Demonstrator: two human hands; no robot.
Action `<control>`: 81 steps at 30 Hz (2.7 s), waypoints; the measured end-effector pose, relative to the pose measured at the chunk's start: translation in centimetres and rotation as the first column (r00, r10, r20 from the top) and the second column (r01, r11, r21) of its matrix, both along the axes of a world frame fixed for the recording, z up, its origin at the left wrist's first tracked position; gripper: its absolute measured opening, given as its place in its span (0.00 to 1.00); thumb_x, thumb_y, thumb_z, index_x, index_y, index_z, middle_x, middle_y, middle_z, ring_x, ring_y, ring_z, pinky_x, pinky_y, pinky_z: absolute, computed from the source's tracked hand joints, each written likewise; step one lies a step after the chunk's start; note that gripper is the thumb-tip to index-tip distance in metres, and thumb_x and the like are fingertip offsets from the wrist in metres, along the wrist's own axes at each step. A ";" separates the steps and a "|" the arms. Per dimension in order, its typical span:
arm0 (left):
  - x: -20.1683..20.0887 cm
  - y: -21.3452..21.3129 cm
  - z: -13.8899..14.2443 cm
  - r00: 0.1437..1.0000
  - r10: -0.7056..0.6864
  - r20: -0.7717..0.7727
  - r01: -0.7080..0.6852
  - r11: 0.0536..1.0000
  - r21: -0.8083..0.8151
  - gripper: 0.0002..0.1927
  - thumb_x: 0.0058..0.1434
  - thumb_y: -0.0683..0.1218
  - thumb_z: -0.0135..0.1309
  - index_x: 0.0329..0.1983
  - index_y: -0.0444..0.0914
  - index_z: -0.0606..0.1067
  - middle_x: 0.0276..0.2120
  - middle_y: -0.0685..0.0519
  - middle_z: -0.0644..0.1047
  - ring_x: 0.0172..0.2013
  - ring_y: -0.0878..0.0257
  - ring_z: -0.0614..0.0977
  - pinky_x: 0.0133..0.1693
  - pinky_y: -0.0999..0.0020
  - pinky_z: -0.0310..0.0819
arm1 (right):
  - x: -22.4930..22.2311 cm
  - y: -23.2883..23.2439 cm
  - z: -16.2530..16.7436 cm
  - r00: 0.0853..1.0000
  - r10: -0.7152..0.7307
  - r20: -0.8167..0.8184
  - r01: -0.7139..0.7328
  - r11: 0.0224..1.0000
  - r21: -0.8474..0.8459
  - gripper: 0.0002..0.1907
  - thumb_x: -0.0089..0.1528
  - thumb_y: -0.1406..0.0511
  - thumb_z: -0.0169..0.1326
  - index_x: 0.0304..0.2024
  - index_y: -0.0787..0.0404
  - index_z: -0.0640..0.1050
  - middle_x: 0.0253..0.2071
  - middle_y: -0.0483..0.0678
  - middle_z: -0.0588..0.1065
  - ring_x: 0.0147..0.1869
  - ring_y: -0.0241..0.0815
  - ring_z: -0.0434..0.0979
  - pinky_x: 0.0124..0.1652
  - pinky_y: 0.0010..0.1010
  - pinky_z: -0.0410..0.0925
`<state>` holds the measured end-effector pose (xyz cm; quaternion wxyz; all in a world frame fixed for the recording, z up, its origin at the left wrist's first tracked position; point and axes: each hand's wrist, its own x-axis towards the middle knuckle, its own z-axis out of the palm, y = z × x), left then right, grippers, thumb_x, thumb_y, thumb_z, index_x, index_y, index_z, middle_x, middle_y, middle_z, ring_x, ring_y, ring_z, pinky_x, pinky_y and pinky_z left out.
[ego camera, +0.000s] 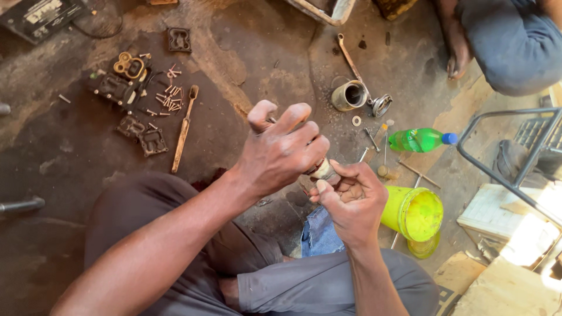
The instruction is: The person sits on the workshop floor, pours liquid from a plastic bottle into a tray, wipes their hands with a cloth, opens a yellow container, and retrieves a rotary power tool from a toolbox. They then hold a small cylindrical metal component and grind its surface with the rotary tool, repositioning it repeatedly.
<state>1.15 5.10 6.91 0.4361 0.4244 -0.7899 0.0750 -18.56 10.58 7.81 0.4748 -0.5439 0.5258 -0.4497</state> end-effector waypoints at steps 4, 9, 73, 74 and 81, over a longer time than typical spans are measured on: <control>-0.1 0.3 0.1 1.000 -0.013 -0.011 0.013 1.000 0.002 0.09 0.58 0.52 0.58 0.30 0.48 0.70 0.31 0.60 0.70 0.54 0.62 0.74 0.50 0.52 0.52 | -0.1 0.2 -0.3 0.996 -0.048 0.081 0.042 0.997 0.066 0.09 0.60 0.77 0.55 0.43 0.69 0.72 0.31 0.57 0.77 0.28 0.41 0.80 0.26 0.28 0.75; -0.4 0.3 -0.2 0.999 0.017 0.035 -0.015 0.998 -0.054 0.08 0.61 0.50 0.58 0.31 0.49 0.69 0.33 0.60 0.71 0.56 0.62 0.74 0.52 0.53 0.52 | -0.3 -0.8 -0.9 0.699 -0.264 0.665 -0.144 0.859 0.492 0.08 0.63 0.69 0.55 0.38 0.69 0.71 0.28 0.60 0.78 0.21 0.40 0.77 0.18 0.24 0.69; -0.7 0.6 0.0 1.000 0.003 -0.031 0.003 0.980 0.197 0.05 0.56 0.48 0.56 0.26 0.48 0.72 0.28 0.60 0.72 0.52 0.60 0.74 0.50 0.49 0.52 | 0.7 0.8 -1.3 0.990 -0.063 0.124 0.063 0.998 0.005 0.11 0.65 0.68 0.56 0.45 0.68 0.70 0.30 0.57 0.75 0.24 0.37 0.76 0.22 0.24 0.71; -0.8 0.6 -0.1 1.000 -0.003 -0.028 0.008 0.983 0.183 0.06 0.56 0.48 0.57 0.26 0.47 0.72 0.28 0.59 0.73 0.52 0.60 0.74 0.50 0.49 0.52 | 0.3 0.3 -1.4 0.927 -0.113 0.358 0.049 0.982 0.184 0.09 0.66 0.69 0.56 0.44 0.69 0.71 0.28 0.57 0.76 0.21 0.36 0.75 0.18 0.23 0.69; -0.7 0.4 -0.3 1.000 0.007 -0.015 -0.003 0.970 0.242 0.05 0.56 0.47 0.56 0.25 0.47 0.75 0.28 0.59 0.75 0.51 0.60 0.73 0.53 0.47 0.53 | 1.0 0.1 -1.3 0.985 -0.101 0.143 0.089 0.992 0.086 0.10 0.60 0.76 0.54 0.43 0.67 0.70 0.29 0.55 0.76 0.23 0.38 0.77 0.22 0.26 0.72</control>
